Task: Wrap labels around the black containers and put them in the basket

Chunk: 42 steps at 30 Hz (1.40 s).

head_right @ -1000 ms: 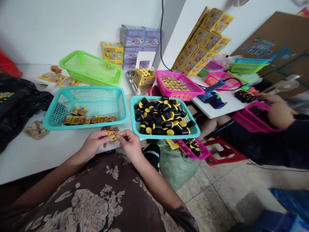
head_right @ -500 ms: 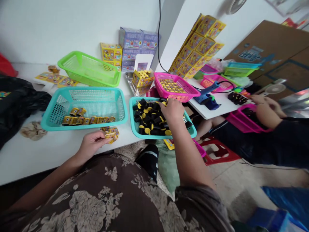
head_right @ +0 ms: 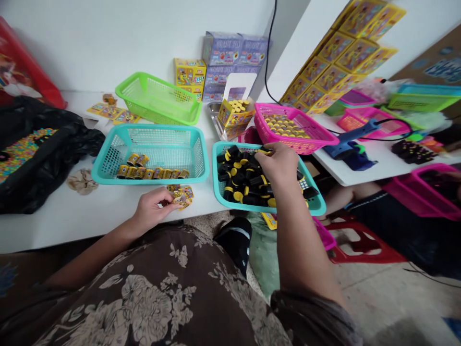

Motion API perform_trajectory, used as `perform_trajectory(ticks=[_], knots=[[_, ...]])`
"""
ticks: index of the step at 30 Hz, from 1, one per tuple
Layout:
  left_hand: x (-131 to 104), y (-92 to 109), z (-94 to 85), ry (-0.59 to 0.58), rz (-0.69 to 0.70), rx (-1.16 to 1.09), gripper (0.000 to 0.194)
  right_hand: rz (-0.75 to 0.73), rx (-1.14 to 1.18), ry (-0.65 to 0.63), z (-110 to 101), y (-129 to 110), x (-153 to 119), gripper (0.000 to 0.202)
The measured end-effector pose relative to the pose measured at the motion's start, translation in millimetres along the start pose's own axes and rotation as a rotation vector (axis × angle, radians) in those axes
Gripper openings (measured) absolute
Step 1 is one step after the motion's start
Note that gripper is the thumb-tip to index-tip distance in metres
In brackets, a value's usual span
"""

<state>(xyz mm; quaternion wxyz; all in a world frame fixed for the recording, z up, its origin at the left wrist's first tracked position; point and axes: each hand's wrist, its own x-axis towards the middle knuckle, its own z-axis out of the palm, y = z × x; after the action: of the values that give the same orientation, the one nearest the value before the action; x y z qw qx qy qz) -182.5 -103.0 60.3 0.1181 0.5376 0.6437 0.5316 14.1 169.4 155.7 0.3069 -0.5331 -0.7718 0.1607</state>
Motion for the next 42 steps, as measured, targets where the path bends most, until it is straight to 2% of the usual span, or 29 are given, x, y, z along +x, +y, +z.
perform_trajectory(ticks=[2,5,8,10,17,21,26,32,35,38,42], knots=[[2.0,4.5,0.6,-0.021,-0.015,-0.007,0.031,-0.076,0.385,-0.095,0.5,-13.5,-27.0,0.031],[4.0,10.8,2.1,-0.053,-0.016,-0.023,0.031,-0.122,0.764,-0.434,9.1,-38.7,-77.0,0.027],[4.0,15.1,2.2,-0.075,0.0,-0.022,0.027,-0.133,0.926,-0.715,25.4,-55.7,-113.7,0.022],[3.0,16.4,1.1,-0.084,0.017,-0.021,0.025,-0.145,0.931,-0.775,35.2,-59.9,-124.0,0.02],[0.0,15.7,-3.9,-0.07,0.023,-0.014,0.021,-0.173,0.82,-0.769,46.3,-65.6,-124.4,0.02],[2.3,16.4,-6.2,-0.1,-0.089,-0.121,0.02,-0.101,0.889,-0.796,54.6,-70.1,-130.3,0.022],[5.8,15.2,-9.0,-0.15,-0.234,-0.277,0.028,-0.042,0.974,-0.792,63.3,-73.8,-136.0,0.022],[2.8,7.5,-7.8,-0.242,-0.483,-0.536,0.033,-0.102,0.925,-0.736,65.0,-76.2,-137.3,0.024],[0.6,5.7,-5.2,-0.253,-0.564,-0.634,0.034,-0.138,0.915,-0.723,65.5,-76.9,-137.4,0.023],[1.1,6.8,-3.4,-0.213,-0.528,-0.658,0.031,-0.16,0.889,-0.704,63.5,-78.6,-137.9,0.022],[4.1,7.6,-2.8,-0.184,-0.402,-0.646,0.028,-0.276,0.74,-0.595,54.6,-84.4,-139.1,0.018]])
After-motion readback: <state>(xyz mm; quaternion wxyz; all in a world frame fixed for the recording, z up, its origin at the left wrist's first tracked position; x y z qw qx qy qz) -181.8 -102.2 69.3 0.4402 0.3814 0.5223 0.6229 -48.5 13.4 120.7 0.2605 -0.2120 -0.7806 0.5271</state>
